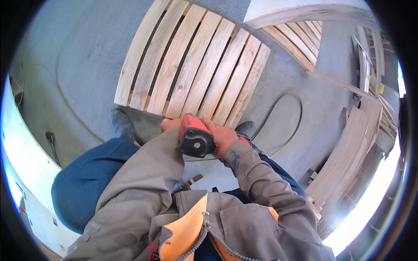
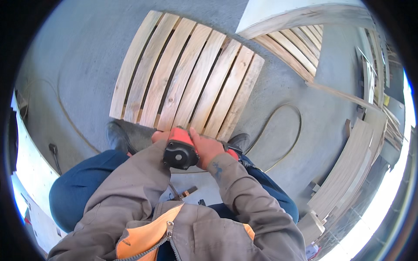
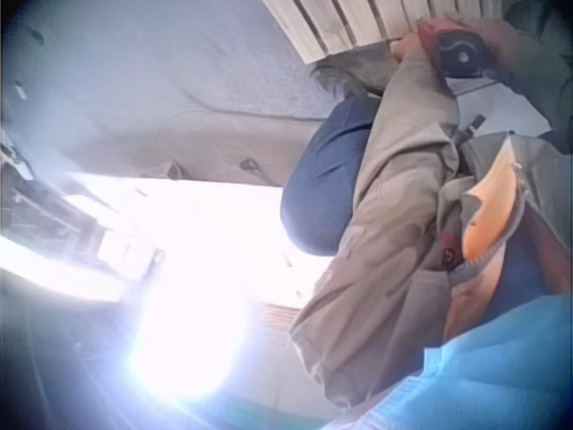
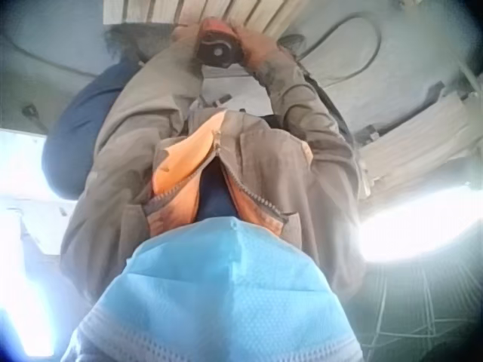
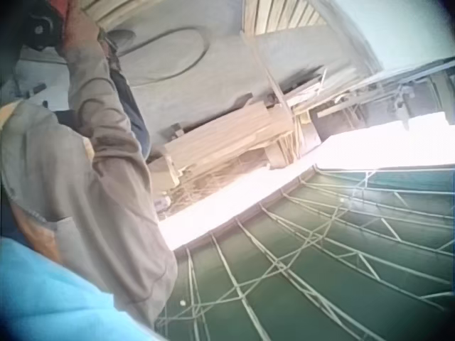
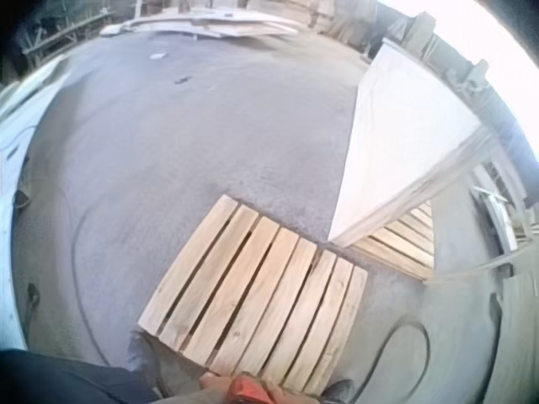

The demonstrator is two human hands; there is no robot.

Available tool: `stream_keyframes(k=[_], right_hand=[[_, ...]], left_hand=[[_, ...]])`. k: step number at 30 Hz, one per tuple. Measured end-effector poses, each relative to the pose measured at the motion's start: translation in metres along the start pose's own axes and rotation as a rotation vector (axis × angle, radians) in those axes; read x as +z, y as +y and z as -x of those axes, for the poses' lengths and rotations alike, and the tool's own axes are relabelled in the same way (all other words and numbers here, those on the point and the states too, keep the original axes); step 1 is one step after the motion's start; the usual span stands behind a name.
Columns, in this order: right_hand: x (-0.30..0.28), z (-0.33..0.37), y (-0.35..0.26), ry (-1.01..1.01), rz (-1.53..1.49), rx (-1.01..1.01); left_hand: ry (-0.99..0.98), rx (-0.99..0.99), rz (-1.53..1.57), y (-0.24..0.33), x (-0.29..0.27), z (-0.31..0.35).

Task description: The person assembles a wooden pallet by arranging planks and securing them with a nail gun. They adjust the planks and use the nail gun to fasten them together.

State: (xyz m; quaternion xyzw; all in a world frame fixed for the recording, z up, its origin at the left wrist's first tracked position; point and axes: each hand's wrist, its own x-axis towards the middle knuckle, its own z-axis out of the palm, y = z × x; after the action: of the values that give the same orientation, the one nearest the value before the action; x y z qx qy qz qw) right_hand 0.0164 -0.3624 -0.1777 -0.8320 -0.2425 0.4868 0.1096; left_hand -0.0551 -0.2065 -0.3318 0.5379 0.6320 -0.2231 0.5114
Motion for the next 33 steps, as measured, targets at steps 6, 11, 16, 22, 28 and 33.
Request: stream_keyframes(k=[6, 11, 16, 22, 28, 33], right_hand=[[0.008, 0.006, 0.004, 0.024, -0.036, 0.023], [0.002, 0.014, 0.004, 0.013, -0.029, 0.023], [-0.003, 0.043, 0.049, 0.241, -0.115, 0.007], [-0.079, 0.118, 0.092, 0.581, -0.327, 0.013], [-0.093, 0.154, 0.161, 0.634, -0.500, 0.226], [-0.086, 0.166, 0.194, 0.624, -0.542, 0.219]], left_hand=[[-0.035, 0.009, -0.022, -0.009, 0.005, -0.004], [-0.042, 0.021, -0.003, -0.018, 0.005, -0.012], [-0.186, -0.019, 0.351, -0.041, 0.012, -0.038], [-0.113, -0.056, -0.056, 0.019, -0.014, 0.016], [-0.062, 0.785, -0.484, 0.121, 0.011, -0.010], [-0.019, 1.339, -0.769, 0.209, 0.047, -0.031]])
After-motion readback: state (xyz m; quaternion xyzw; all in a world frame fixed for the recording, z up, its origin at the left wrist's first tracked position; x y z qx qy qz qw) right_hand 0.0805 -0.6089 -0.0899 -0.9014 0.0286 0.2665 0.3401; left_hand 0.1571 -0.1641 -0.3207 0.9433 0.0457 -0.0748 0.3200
